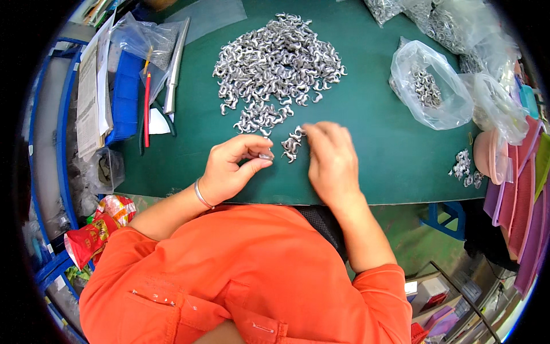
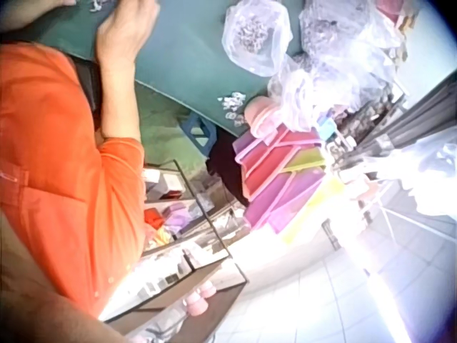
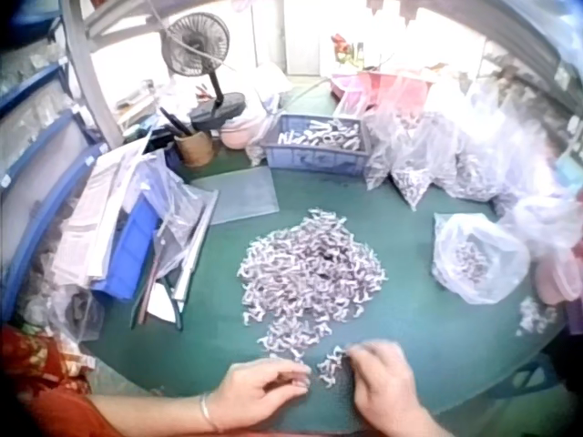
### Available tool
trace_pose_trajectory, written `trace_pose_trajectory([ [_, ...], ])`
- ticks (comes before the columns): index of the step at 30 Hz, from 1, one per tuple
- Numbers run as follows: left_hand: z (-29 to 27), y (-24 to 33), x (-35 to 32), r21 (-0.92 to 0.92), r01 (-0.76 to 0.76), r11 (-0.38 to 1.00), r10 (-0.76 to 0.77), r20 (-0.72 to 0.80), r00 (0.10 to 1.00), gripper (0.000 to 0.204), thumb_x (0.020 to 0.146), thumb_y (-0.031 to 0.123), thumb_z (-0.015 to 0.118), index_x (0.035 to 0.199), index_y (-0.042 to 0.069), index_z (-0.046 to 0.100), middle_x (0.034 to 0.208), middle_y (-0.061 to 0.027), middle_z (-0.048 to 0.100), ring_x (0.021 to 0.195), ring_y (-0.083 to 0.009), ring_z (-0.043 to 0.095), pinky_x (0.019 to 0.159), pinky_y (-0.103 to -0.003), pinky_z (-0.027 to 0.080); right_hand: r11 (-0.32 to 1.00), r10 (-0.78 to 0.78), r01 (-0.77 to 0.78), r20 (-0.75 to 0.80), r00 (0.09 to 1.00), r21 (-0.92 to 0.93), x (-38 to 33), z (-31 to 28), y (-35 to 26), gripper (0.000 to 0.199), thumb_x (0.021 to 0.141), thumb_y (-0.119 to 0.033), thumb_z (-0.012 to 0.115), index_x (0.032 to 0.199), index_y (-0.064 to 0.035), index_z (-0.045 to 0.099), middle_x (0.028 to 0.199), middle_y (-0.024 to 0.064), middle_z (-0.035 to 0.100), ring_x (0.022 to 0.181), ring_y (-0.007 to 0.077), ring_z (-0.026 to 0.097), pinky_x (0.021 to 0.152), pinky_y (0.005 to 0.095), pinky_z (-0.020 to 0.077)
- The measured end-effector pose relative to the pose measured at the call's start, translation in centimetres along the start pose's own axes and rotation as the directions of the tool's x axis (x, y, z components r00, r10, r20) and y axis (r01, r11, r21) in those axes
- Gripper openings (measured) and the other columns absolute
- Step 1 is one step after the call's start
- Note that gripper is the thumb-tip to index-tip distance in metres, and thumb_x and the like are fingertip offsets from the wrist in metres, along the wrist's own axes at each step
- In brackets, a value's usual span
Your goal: The person sits at a green workbench and repeatedly picks up small silver metal hooks and screws, joining them by hand. They place the assembled pairs into a small pile on the table. The process is repetitive and involves handling the components one at a time.
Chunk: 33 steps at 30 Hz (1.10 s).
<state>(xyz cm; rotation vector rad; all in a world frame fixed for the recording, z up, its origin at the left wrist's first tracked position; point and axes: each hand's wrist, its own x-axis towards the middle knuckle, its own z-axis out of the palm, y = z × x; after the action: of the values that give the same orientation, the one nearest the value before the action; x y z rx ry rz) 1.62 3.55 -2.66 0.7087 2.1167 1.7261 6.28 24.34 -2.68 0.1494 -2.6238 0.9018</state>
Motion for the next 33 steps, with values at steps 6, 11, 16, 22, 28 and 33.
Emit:
trace_pose_trajectory([
  [6,0.0,0.3,-0.6,0.021,-0.077,0.997,0.077,0.009,0.997,0.046,0.082,-0.007,0.068,0.124,0.002,0.051,0.092,-0.0106,0.071,0.086,-0.0161,0.07,0.078,-0.028,0.056,0.992,0.114,-0.112,0.018,0.993,-0.064,0.5,0.3,1.3,0.012,0.081,-0.003,0.069,0.091,-0.0014,0.064,0.086,0.0121,0.059,0.082,0.0314,0.057,0.072,0.0407,0.0476],
  [11,-0.1,0.3,-0.7,0.083,-0.154,0.985,0.155,-0.002,0.988,0.048,0.081,-0.007,0.069,0.125,0.002,0.05,0.091,-0.011,0.071,0.084,-0.017,0.07,0.077,-0.028,0.056,0.978,0.159,-0.154,-0.028,0.987,0.144,-0.7,0.0,0.6,0.01,0.081,0.0,0.07,0.087,-0.001,0.062,0.079,0.0115,0.061,0.071,0.028,0.06,0.064,0.0354,0.0488],
  [16,0.0,0.3,-0.5,0.156,-0.202,0.967,0.202,0.017,0.979,0.027,0.079,-0.004,0.073,0.105,0.0,0.064,0.089,-0.0103,0.07,0.082,-0.0185,0.07,0.073,-0.027,0.055,0.919,0.214,-0.212,0.03,0.976,0.333,-1.9,-0.2,-1.1,0.009,0.083,0.003,0.068,0.086,-0.0002,0.061,0.081,0.0114,0.064,0.069,0.0235,0.062,0.062,0.0305,0.0495],
  [22,0.2,0.1,-0.4,0.096,-0.127,0.987,0.119,0.079,0.99,0.014,0.077,-0.002,0.075,0.09,0.002,0.07,0.089,-0.0091,0.07,0.079,-0.0189,0.068,0.07,-0.029,0.054,0.715,0.244,-0.238,0.084,0.966,0.657,-2.8,1.3,-1.8,0.01,0.083,0.007,0.067,0.09,0.0012,0.064,0.088,0.0094,0.066,0.079,0.0183,0.066,0.071,0.0276,0.0533],
  [28,0.1,0.4,-0.7,0.052,-0.135,0.99,0.133,0.034,0.991,0.014,0.076,-0.002,0.076,0.087,0.002,0.068,0.087,-0.0091,0.07,0.079,-0.0198,0.068,0.069,-0.029,0.055,0.384,0.282,-0.331,0.232,0.931,0.862,-3.4,1.6,-1.3,0.014,0.087,0.009,0.063,0.101,0.0058,0.065,0.095,0.012,0.067,0.086,0.0192,0.068,0.077,0.0289,0.0566],
  [33,-0.2,0.9,-0.7,0.051,-0.21,0.976,0.206,0.067,0.976,0.015,0.075,-0.002,0.077,0.085,0.002,0.067,0.086,-0.0093,0.07,0.078,-0.0201,0.068,0.068,-0.029,0.055,0.002,0.351,-0.436,0.407,0.843,0.9,-4.1,1.5,-1.2,0.012,0.087,0.008,0.063,0.099,0.0054,0.065,0.098,0.0157,0.068,0.086,0.0219,0.069,0.077,0.0328,0.0587],
])
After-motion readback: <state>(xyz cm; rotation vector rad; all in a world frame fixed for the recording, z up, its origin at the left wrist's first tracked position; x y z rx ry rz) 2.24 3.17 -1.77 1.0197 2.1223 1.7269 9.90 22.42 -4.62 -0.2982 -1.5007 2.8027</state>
